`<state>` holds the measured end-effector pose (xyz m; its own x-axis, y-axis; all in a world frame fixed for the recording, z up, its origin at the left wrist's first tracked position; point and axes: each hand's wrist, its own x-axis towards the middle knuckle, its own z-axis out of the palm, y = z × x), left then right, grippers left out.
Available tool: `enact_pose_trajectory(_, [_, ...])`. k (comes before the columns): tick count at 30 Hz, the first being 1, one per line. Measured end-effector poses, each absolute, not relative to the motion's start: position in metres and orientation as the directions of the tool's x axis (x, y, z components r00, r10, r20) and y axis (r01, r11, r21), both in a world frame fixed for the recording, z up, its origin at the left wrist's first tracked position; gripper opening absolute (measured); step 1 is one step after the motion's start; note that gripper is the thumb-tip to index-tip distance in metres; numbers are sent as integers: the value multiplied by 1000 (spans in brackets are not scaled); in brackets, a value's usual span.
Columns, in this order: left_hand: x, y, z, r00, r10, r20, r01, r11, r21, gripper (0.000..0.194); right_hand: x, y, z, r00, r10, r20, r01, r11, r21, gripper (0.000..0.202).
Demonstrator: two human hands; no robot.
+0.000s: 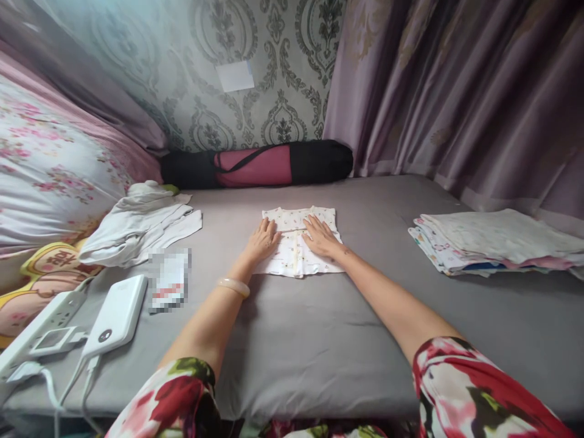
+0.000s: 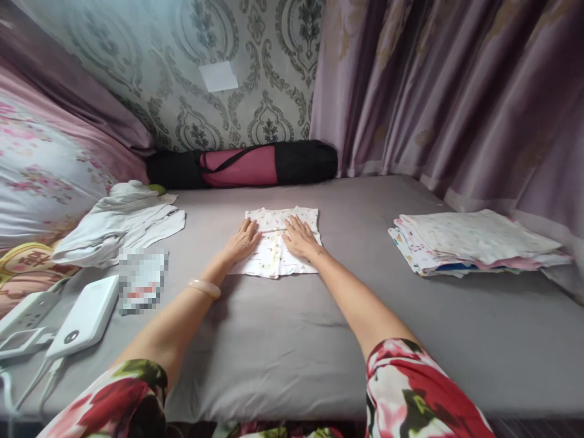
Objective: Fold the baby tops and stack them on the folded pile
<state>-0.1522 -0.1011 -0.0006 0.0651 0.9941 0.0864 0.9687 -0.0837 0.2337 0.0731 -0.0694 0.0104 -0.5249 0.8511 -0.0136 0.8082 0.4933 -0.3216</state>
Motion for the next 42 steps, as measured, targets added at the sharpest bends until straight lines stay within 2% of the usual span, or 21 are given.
enact_pose_trajectory(5, [-173, -129, -7, 52, 998, 45, 958, -63, 281, 69, 111, -115, 15, -647, 761, -46, 736, 608, -299, 62])
enact_pose_trajectory(10, [-181, -165, -2, 82, 996, 41, 966, -89, 243, 67, 132, -162, 26, -752, 654, -81, 643, 702, -305, 56])
enact_pose_trajectory(14, [-161, -188, 13, 304, 948, 94, 935, -316, 164, 56, 122, -184, 32, -786, 613, -77, 600, 726, -337, 58])
enact_pose_trajectory(18, [-136, -210, 26, 538, 843, 18, 819, -528, 224, 50, 116, -200, 34, -818, 573, -56, 553, 755, -354, 55])
enact_pose_trajectory(25, [-135, -239, 37, 594, 804, 35, 761, -576, 300, 42, 138, -217, 50, -877, 481, -8, 443, 800, -405, 47])
enact_pose_trajectory(27, [-146, -242, 38, 538, 840, 72, 788, -531, 310, 40, 148, -213, 55, -857, 515, 26, 454, 778, -434, 40])
enact_pose_trajectory(29, [-160, -242, 35, 398, 907, 133, 856, -420, 300, 40, 159, -205, 57, -768, 636, 73, 544, 709, -448, 35])
enact_pose_trajectory(32, [-181, -240, 28, 142, 969, 202, 929, -201, 312, 39, 177, -188, 52, -499, 860, 102, 764, 493, -416, 31])
enact_pose_trajectory(34, [-191, -237, 24, -18, 980, 197, 935, -54, 352, 40, 186, -177, 47, -329, 941, 81, 861, 334, -383, 27])
enact_pose_trajectory(37, [-194, -228, 24, -193, 973, 127, 905, 126, 407, 40, 192, -167, 40, -198, 980, 30, 908, 195, -371, 25])
enact_pose_trajectory(42, [-181, -208, 36, -323, 945, -45, 825, 305, 477, 33, 180, -158, 39, -115, 991, -63, 917, 82, -390, 23])
